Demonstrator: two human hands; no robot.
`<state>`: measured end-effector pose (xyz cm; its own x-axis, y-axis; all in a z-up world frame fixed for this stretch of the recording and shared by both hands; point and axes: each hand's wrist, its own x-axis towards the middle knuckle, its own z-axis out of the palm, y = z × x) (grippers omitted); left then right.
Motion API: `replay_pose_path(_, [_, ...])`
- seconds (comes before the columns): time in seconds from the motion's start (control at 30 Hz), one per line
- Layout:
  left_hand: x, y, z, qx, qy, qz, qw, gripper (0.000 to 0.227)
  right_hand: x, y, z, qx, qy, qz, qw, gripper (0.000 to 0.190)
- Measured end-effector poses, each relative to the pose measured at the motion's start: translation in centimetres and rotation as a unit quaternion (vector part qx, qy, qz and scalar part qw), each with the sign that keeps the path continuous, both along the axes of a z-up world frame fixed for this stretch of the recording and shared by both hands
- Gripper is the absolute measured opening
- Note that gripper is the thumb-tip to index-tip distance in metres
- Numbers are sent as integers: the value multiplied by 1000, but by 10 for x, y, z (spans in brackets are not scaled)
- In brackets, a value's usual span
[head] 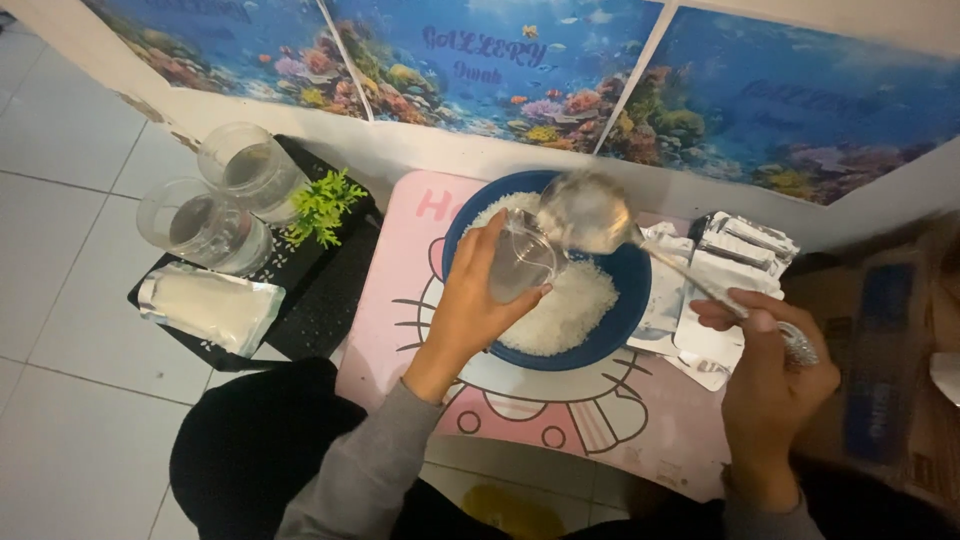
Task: Filling small plastic pouches with white granular material using a cup and spoon.
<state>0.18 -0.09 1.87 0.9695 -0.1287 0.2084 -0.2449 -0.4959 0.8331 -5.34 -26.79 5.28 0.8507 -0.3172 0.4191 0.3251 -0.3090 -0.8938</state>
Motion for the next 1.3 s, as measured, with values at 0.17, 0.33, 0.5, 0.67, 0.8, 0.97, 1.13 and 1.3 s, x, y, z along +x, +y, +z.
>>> replay_pose_path(0.17, [-2, -1, 6, 0, 12, 4, 1000, 88, -4, 3, 4, -17, 3, 5, 1000, 23])
replay_pose_path(0.33, [-4, -1, 6, 0, 37, 10, 999, 87, -6, 8, 4, -17, 5, 2, 1000, 26])
replay_pose_path(0.5, [-1, 0, -2, -3, 8, 5, 1000, 90, -9, 10, 6, -56, -31, 5, 998, 24])
replay_pose_path(0.67, [-2, -1, 5, -13, 38, 10, 999, 89, -13, 7, 7, -102, -32, 31, 994, 23])
replay_pose_path(0.8, [-2, -1, 9, -21, 62, 7, 998, 88, -10, 8, -1, -81, -72, 5, 994, 22])
replay_pose_path(0.97, [-1, 0, -1, -22, 30, -1, 999, 88, -9, -1, -16, -83, -97, 30, 991, 19])
replay_pose_path(1.13, [0, 1, 6, -11, 46, 8, 999, 90, -7, -1, -22, -68, -98, 32, 992, 18])
replay_pose_path(1.3, [4, 3, -13, -36, -64, 39, 997, 94, 15, -13, -41, -32, -85, -7, 996, 20])
